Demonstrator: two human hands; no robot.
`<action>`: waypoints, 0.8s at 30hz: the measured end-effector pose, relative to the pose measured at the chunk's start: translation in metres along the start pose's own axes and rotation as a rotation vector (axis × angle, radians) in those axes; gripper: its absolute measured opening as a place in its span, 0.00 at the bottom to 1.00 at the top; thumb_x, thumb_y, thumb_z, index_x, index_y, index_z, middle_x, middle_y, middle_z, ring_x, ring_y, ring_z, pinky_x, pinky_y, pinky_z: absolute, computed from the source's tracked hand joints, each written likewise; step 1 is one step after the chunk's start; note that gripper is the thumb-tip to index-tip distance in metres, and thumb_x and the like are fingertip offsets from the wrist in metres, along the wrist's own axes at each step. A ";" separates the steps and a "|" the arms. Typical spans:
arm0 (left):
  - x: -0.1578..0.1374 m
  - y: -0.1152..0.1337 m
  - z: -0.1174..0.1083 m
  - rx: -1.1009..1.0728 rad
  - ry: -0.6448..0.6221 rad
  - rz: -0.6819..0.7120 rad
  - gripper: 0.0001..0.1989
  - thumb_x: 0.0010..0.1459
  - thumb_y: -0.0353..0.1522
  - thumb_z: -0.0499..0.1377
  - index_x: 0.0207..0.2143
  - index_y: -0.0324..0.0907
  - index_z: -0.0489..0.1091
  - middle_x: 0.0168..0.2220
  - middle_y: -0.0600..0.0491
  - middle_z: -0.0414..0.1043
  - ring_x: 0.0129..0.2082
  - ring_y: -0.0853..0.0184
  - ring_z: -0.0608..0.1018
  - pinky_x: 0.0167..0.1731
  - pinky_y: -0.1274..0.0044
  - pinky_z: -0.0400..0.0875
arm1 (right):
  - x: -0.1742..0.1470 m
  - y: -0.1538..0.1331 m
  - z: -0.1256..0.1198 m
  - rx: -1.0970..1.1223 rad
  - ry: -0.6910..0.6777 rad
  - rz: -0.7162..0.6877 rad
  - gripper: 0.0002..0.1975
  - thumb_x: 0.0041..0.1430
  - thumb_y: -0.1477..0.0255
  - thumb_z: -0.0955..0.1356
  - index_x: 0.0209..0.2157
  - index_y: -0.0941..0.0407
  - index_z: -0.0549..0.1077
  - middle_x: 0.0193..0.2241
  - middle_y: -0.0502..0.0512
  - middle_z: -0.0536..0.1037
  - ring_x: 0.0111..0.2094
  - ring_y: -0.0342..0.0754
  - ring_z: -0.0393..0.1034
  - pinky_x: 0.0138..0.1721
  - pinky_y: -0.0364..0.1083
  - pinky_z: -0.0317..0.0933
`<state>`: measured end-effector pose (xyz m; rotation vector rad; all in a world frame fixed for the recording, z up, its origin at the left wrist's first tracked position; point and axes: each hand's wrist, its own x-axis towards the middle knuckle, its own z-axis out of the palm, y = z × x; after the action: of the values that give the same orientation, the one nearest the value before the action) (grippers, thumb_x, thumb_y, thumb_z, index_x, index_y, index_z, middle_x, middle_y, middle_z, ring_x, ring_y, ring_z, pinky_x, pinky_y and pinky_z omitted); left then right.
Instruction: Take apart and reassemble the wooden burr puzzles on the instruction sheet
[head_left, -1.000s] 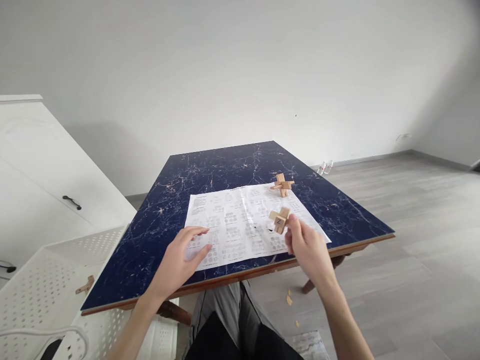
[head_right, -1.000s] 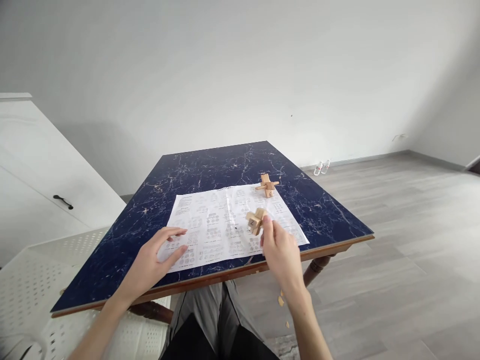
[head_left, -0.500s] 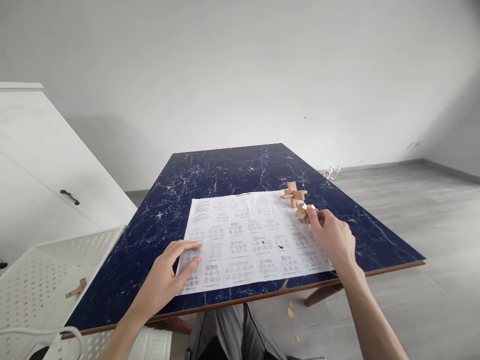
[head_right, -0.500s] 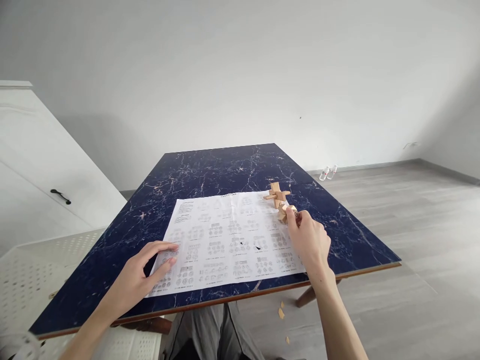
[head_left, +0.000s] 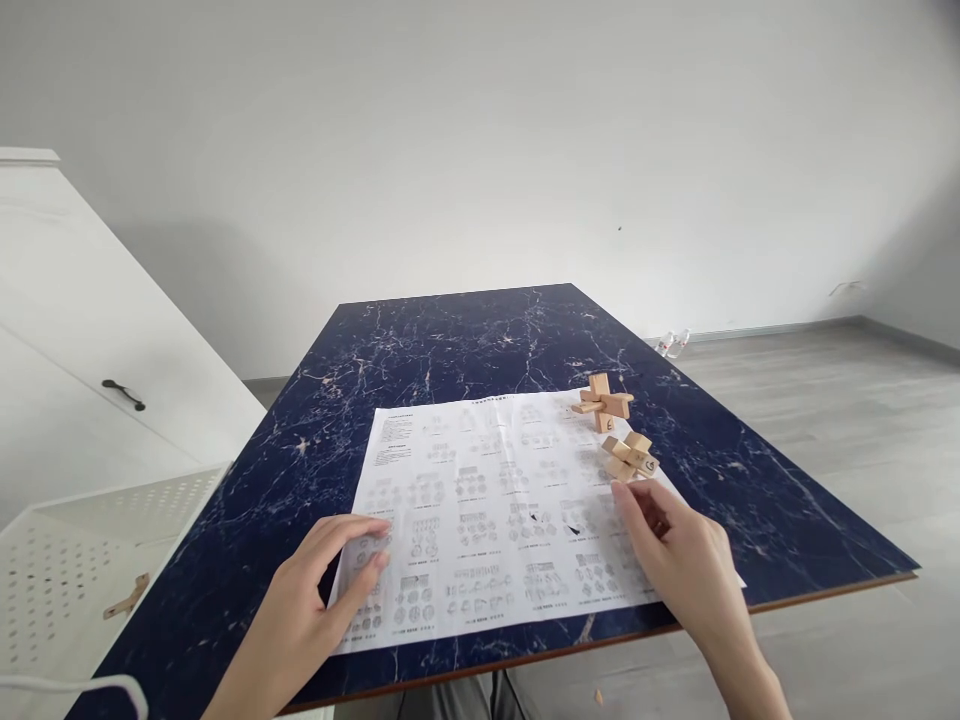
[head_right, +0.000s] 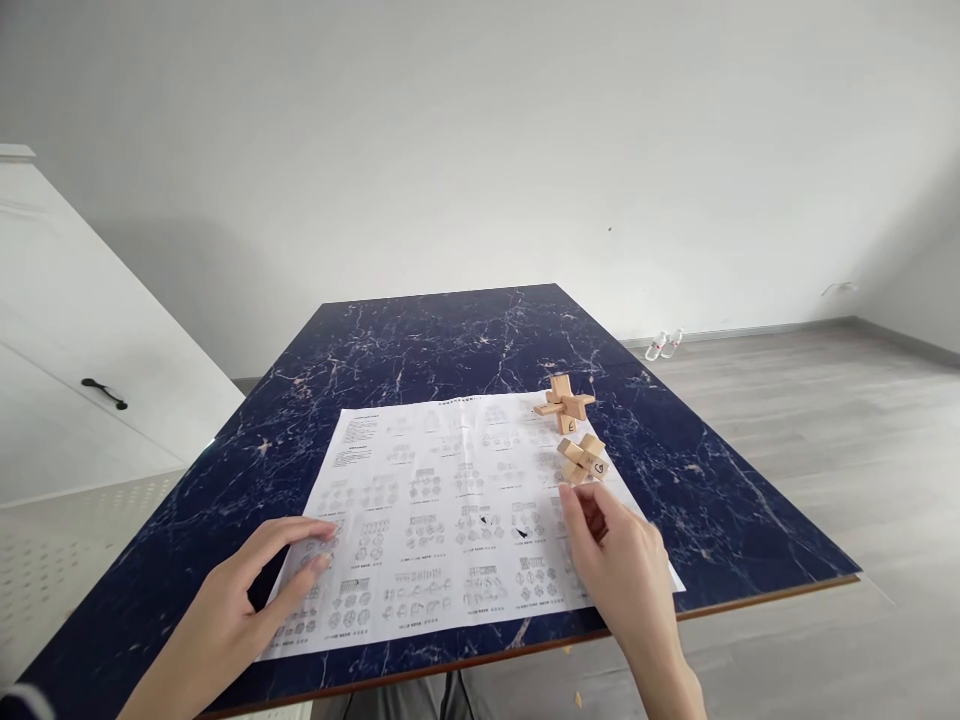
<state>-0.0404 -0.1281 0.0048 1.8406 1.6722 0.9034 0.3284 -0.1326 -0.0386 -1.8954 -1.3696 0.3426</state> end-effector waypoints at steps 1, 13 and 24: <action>0.000 0.002 0.000 0.003 0.006 -0.007 0.19 0.64 0.51 0.63 0.48 0.51 0.81 0.53 0.48 0.80 0.49 0.53 0.83 0.21 0.81 0.76 | 0.000 0.001 0.001 -0.003 -0.020 -0.014 0.25 0.70 0.46 0.63 0.35 0.51 0.78 0.22 0.50 0.76 0.22 0.49 0.67 0.29 0.46 0.60; 0.000 0.002 0.005 -0.034 0.053 -0.065 0.19 0.62 0.52 0.64 0.48 0.54 0.82 0.52 0.49 0.80 0.46 0.54 0.83 0.16 0.84 0.71 | 0.001 0.008 0.008 -0.056 -0.017 -0.021 0.25 0.70 0.48 0.62 0.48 0.51 0.79 0.23 0.49 0.75 0.21 0.49 0.69 0.28 0.45 0.62; 0.002 -0.007 0.002 0.010 0.028 -0.067 0.19 0.61 0.52 0.65 0.48 0.54 0.82 0.52 0.48 0.80 0.49 0.51 0.84 0.16 0.83 0.73 | -0.008 0.002 0.009 -0.072 -0.025 -0.084 0.25 0.71 0.47 0.60 0.37 0.50 0.78 0.21 0.51 0.74 0.20 0.50 0.68 0.24 0.44 0.60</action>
<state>-0.0435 -0.1252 -0.0009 1.7750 1.7473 0.8983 0.3211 -0.1364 -0.0473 -1.8908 -1.4910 0.2802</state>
